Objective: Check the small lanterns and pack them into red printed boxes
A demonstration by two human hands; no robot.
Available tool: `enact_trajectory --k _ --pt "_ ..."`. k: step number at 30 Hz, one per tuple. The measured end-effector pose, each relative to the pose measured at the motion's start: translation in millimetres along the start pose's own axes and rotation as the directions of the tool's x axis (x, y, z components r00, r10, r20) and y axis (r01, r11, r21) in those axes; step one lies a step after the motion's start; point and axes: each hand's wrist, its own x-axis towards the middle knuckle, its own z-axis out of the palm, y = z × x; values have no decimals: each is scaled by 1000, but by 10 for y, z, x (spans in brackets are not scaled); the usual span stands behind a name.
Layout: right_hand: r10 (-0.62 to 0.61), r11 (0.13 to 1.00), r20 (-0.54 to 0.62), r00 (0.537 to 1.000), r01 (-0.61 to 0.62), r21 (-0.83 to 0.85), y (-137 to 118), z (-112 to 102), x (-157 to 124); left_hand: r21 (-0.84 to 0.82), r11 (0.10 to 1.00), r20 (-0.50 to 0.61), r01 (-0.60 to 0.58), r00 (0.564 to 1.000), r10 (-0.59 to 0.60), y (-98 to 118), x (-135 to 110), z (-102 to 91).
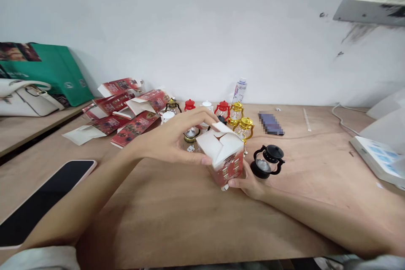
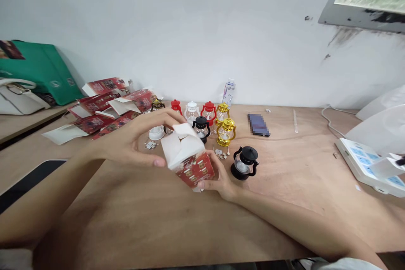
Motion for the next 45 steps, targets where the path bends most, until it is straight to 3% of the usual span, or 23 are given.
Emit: enact_trajectory --k 3,6,8,11,17,27,35,42,45 --pt "64 986 10 998 -65 157 30 2 42 -1 1000 -9 18 1000 -18 -32 25 28" --pt "140 962 78 987 -154 227 -12 35 83 65 989 -22 131 991 -129 -76 39 53" --pt "182 954 75 980 -194 228 -49 55 103 112 968 -36 224 975 -221 -120 42 63" --pt "203 959 -25 979 -193 206 -72 66 122 130 942 -91 310 949 -300 -207 45 69" --pt "120 991 -94 988 -113 77 -11 64 140 27 922 -198 386 906 -374 -386 63 94" --pt "91 996 -167 982 -89 16 -14 113 123 25 937 -146 349 928 -342 -393 76 122" --pt "31 1000 -233 972 -31 5 -6 100 115 -124 949 -74 289 951 -300 -401 39 63" --pt "-2 1000 -143 990 -2 -30 -32 105 98 209 948 67 239 964 -258 -295 -9 -58" --pt "-15 1000 -110 994 12 -24 -30 101 97 182 955 69 233 966 -249 -254 -19 -93"
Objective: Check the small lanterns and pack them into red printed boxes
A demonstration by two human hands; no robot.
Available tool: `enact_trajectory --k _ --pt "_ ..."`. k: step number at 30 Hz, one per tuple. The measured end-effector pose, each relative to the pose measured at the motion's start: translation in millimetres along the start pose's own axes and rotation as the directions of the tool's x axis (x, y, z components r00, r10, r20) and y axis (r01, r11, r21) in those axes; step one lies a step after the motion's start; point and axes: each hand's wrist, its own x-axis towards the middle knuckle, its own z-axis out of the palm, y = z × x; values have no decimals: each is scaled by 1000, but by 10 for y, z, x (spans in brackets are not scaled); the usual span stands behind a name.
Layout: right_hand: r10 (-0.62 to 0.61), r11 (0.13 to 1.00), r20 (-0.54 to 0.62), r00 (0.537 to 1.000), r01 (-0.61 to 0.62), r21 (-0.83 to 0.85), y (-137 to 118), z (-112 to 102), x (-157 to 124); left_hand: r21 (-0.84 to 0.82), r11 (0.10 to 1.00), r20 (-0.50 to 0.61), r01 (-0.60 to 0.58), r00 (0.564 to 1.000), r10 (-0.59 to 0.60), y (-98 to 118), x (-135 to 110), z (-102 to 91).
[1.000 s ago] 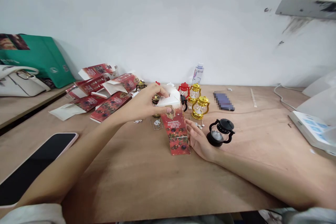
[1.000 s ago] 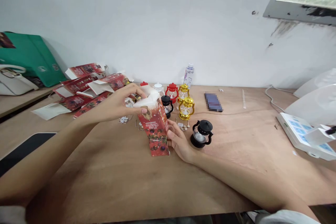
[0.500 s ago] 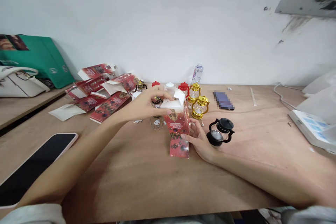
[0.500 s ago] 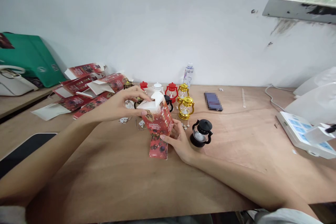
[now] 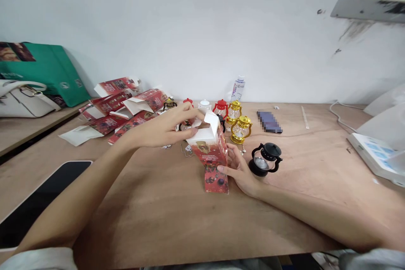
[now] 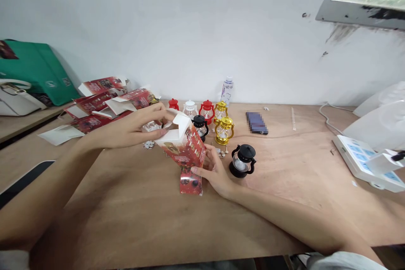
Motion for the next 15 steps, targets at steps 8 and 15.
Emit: enact_trajectory --k 8,15 --pt "36 993 -37 999 -31 116 -11 1 4 -294 955 -227 40 968 -110 -40 21 54" --pt "24 994 -108 994 -11 112 -30 19 1 -809 585 -260 62 855 -449 -33 181 250"
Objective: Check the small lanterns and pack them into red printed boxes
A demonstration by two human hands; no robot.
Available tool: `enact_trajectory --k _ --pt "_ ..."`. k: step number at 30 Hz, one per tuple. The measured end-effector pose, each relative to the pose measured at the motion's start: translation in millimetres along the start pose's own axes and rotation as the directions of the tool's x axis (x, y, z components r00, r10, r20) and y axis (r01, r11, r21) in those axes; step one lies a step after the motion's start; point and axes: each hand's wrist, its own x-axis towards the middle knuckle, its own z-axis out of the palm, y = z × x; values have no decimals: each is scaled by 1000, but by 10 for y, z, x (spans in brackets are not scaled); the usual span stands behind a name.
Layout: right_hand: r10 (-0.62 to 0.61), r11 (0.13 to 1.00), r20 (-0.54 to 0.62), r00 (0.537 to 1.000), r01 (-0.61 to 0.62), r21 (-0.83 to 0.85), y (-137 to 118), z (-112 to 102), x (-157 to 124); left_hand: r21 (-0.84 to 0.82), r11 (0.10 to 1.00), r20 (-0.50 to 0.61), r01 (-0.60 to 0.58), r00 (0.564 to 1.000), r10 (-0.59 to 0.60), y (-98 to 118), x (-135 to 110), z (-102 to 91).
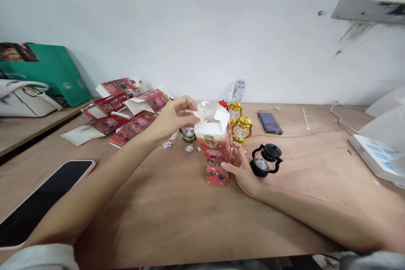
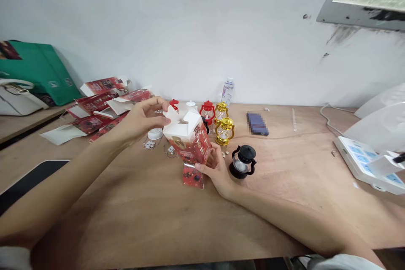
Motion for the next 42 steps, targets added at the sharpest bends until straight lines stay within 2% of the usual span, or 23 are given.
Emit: enact_trajectory --k 3,5,7,9,10,11,13,14,16,17,19,22,24,27,30,33,35,38,40,42 --pt "9 1000 -47 999 -10 -18 14 1 8 -189 967 -50 170 982 -182 -10 9 71" --pt "12 999 -69 998 -14 -32 22 1 15 -204 961 -62 186 977 -202 -8 -1 88" --pt "10 999 -69 998 -13 -48 23 3 21 -67 994 -77 92 992 -97 -11 -22 85" --pt "2 998 -56 998 -5 -64 19 6 24 226 968 -78 -108 989 129 -19 -52 77" --pt "-1 998 -49 999 -3 -69 16 8 23 395 892 -63 -218 963 264 -22 -70 74" --pt "1 998 -43 999 -4 -70 13 9 23 542 780 -35 -312 919 392 -23 -90 75" --pt "8 998 -33 999 -10 -64 8 9 19 704 550 72 -449 816 574 -10 -137 87" --pt "10 998 -30 1000 -12 -62 6 9 17 721 471 148 -508 777 612 6 -163 96" --pt "9 998 -18 1000 -10 -65 3 9 13 684 411 312 -603 751 582 56 -218 112" --pt "4 998 -12 1000 -5 -68 1 11 10 661 414 386 -626 757 528 86 -245 117" --pt "-3 998 -4 1000 2 -68 -6 19 6 674 435 461 -597 800 383 146 -292 113" --pt "4 998 -4 1000 -4 -67 -18 35 2 769 459 412 -444 894 175 206 -323 78" --pt "10 997 -7 1000 -10 -74 -23 42 2 808 479 356 -344 932 70 221 -310 47" --pt "10 997 0 1000 -10 -79 -20 42 5 823 513 319 -245 946 -60 224 -251 3" --pt "12 997 14 1000 -11 -80 -11 37 6 849 488 306 -204 942 -138 224 -182 -29" --pt "11 997 13 1000 -10 -72 -9 37 3 872 436 309 -221 941 -141 217 -136 -44" --pt "13 998 6 1000 -12 -63 -13 41 1 866 426 319 -263 945 -66 208 -126 -43" --pt "24 999 0 1000 -24 -49 -21 46 2 816 468 336 -339 937 93 199 -138 -33" --pt "26 999 7 1000 -25 -44 -24 47 4 759 518 367 -395 916 162 198 -158 -29" --pt "19 998 14 1000 -18 -53 -29 46 2 709 529 409 -466 883 230 197 -179 -30"
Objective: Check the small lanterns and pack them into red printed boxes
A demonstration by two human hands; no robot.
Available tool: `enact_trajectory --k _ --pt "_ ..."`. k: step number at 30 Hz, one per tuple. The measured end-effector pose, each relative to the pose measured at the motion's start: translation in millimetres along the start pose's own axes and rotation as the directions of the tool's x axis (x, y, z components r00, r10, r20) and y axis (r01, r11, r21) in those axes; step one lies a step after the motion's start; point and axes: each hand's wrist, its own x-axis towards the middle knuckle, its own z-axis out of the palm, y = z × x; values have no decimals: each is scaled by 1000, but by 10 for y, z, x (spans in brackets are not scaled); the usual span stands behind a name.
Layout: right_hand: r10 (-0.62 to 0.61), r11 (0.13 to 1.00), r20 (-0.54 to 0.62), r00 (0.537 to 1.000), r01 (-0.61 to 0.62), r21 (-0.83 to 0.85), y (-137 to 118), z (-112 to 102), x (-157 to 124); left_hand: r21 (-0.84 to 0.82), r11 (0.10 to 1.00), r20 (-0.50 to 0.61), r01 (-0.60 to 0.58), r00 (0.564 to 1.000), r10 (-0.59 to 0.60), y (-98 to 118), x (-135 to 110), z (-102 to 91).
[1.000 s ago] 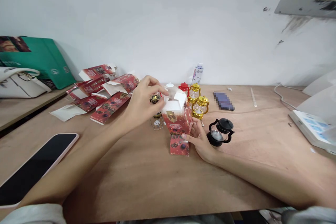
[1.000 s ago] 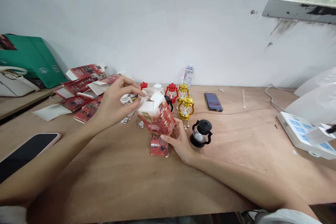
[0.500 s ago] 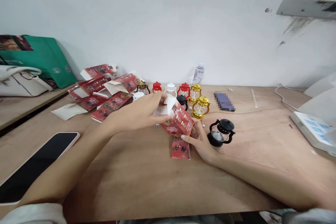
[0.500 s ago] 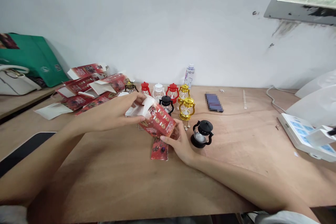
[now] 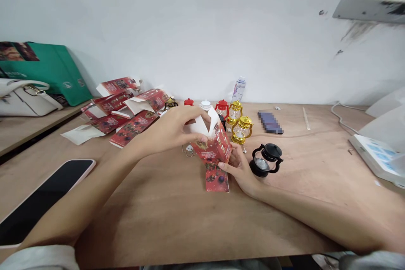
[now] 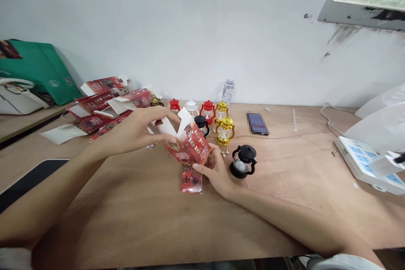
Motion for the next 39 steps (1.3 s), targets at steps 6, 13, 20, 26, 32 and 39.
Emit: enact_trajectory --k 6,13,20,26,32,39 --pt "9 1000 9 1000 -9 -19 14 -28 -23 131 989 -308 -73 945 111 1 -3 125" --pt "-14 1000 -2 1000 14 26 97 -92 -11 -700 679 -97 222 912 -398 -21 132 552" --pt "80 997 88 993 -79 -6 28 -66 4 -921 184 272 344 904 -331 -33 138 616" --pt "144 989 110 983 -145 -2 88 -102 -7 -913 94 319 397 838 -443 -19 130 745" --pt "75 997 162 984 -77 6 78 -75 1 -880 308 137 361 815 -563 -64 109 795" --pt "54 998 88 995 -52 -29 98 -65 15 -732 572 145 369 906 -398 -92 107 682"
